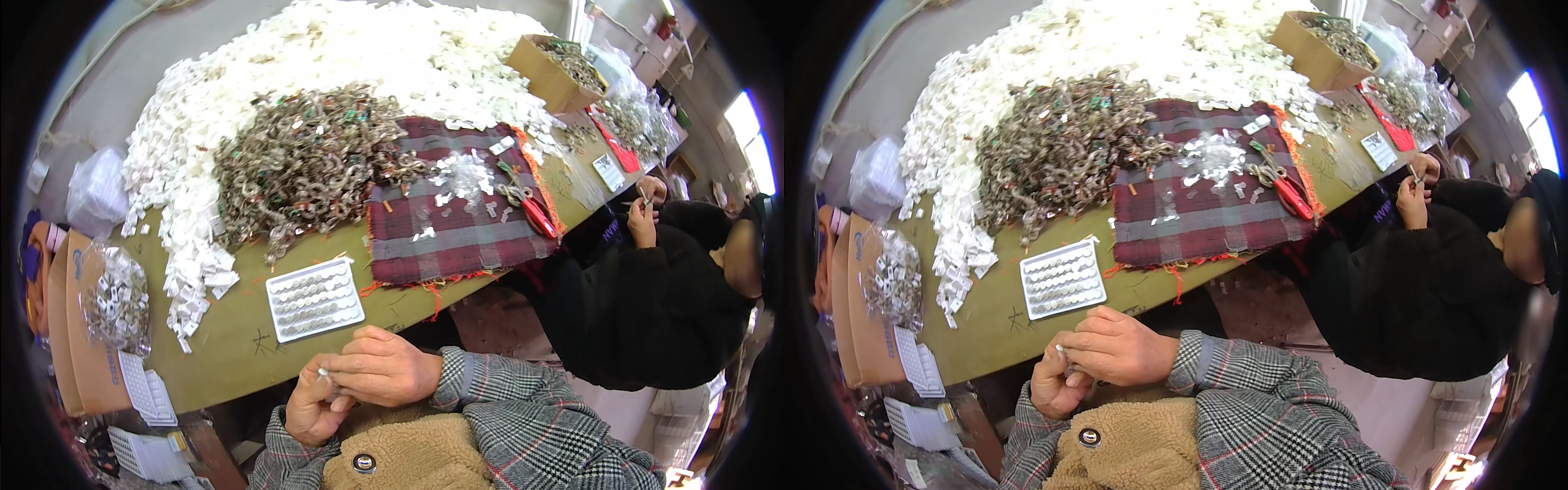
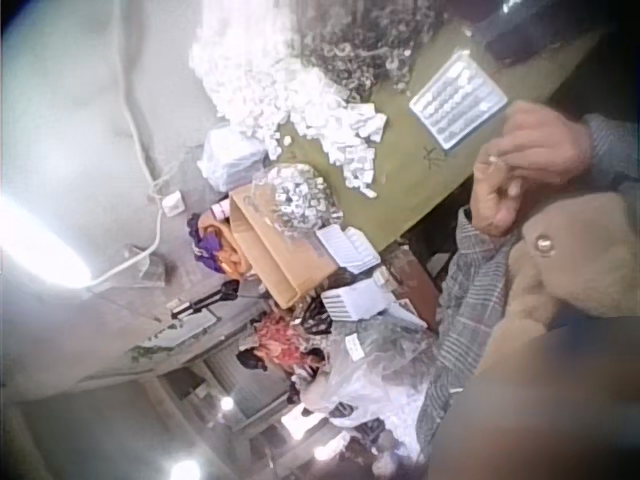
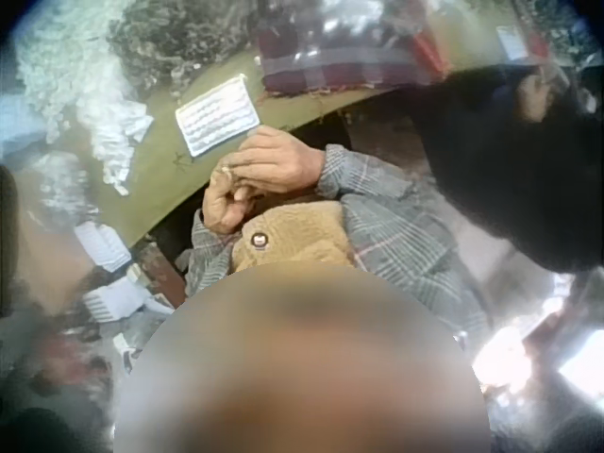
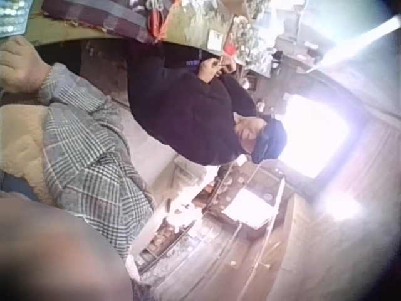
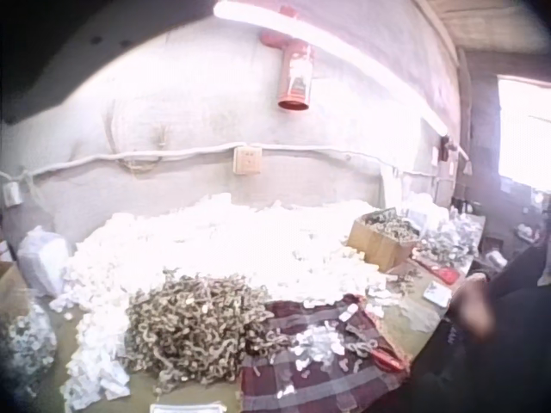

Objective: The person assembles small white plastic housings with internal metal components. They pick up a housing, insert a metal piece, and place the assembled unit into a white tray. The person repeats this process multiple times, handling each unit individually.

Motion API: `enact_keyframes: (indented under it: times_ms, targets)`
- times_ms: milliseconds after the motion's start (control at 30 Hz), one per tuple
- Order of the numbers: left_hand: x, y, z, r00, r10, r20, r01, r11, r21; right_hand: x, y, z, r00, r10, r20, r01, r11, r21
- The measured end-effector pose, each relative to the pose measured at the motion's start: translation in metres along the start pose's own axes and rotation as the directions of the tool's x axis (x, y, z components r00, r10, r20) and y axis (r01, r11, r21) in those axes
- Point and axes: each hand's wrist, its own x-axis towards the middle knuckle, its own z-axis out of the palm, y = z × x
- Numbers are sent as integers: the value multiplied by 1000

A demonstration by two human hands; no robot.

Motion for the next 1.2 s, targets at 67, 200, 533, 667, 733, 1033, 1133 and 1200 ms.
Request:
enact_keyframes:
  times_ms: [67, 200, 533, 667, 733, 1033, 1133, 1200]
  targets:
    - [3, -3, -3, 999, 3, -49, -5, 999, -47, -10, 5, -22, 993, 93, -68, -95, 995, -36]
    - [9, -3, -5, 999, 3, -38, 0, 997, 79, -36, 35, -80, 811, 473, -345, -564, 790, -240]
    - [19, -3, 3, 995, -11, -101, 39, 959, 280, -42, 104, -122, 757, 588, -284, -653, 677, -339]
    - [16, -5, 2, 998, 10, -57, 1, 983, 183, -45, 119, -121, 783, 614, -106, -557, 614, -560]
    - [13, -4, 0, 999, 14, -53, -8, 992, 125, -42, 123, -120, 757, 644, -110, -556, 547, -626]
    - [-5, 4, -14, 992, 119, -49, -118, 993, 30, 15, -2, -42, 418, 862, 288, -853, 263, 451]
    - [-12, 7, -16, 985, 169, -37, -171, 984, -48, 29, -19, 0, 603, 736, 308, -778, 457, 431]
    - [-17, 9, -18, 977, 211, -12, -211, 975, -72, 36, -19, 16, 782, 592, 196, -621, 709, 334]
